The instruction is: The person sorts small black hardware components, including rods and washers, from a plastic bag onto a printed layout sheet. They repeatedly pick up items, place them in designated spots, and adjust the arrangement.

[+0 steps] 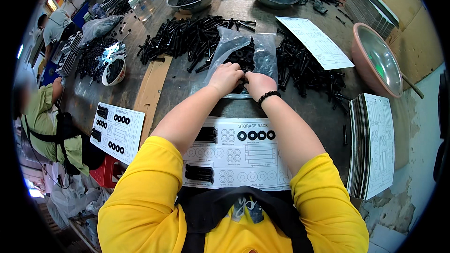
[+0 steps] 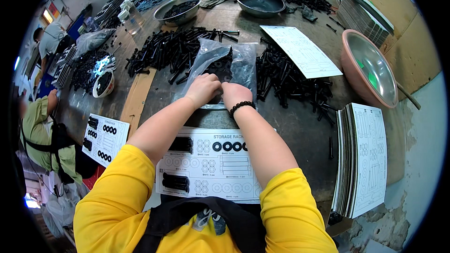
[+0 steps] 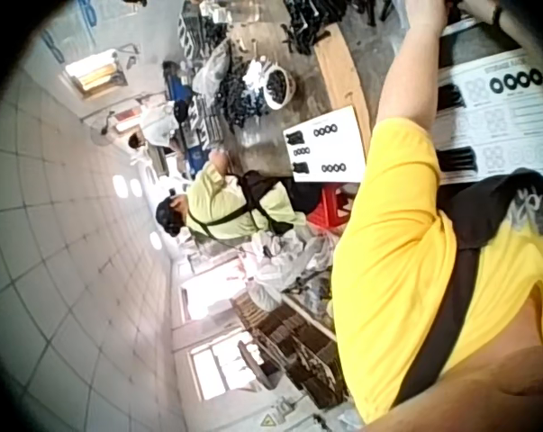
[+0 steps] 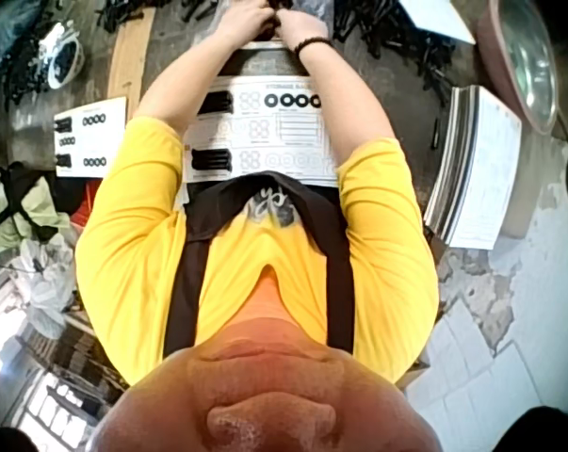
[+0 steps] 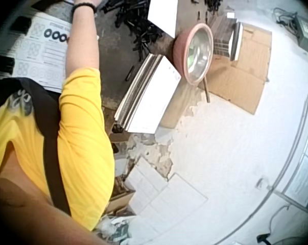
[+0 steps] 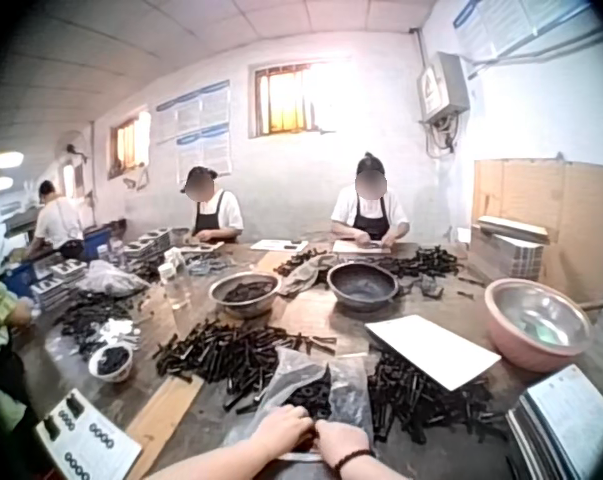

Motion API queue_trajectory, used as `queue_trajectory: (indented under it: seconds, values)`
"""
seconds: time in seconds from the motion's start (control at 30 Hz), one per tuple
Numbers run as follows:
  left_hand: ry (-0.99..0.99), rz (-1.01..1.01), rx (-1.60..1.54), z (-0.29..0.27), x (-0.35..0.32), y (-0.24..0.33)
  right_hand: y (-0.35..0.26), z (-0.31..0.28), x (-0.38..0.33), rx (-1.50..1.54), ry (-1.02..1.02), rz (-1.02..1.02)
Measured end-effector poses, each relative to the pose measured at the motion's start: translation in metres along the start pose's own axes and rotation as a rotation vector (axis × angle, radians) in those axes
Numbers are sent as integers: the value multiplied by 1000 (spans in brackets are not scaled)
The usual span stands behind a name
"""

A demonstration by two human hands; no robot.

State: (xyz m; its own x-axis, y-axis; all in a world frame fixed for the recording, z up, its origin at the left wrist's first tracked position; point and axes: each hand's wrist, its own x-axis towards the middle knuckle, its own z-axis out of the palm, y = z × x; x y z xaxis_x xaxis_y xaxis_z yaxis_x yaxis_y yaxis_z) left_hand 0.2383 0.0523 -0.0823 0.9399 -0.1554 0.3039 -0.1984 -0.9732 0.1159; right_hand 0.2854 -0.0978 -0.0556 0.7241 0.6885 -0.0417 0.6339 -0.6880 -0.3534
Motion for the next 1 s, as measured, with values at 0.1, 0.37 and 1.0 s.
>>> queue_trajectory:
  seconds: [0.1,0.37,1.0]
  values:
    - [5,-134,-149,6,1,-4,5,-2,-2,173,29,39]
    - [-48,-174,6,-1,25,19,30,2,-9,978,260,141]
    - [-444,-269,-508,-92,-135,154,23,-29,-224,513,-321,1]
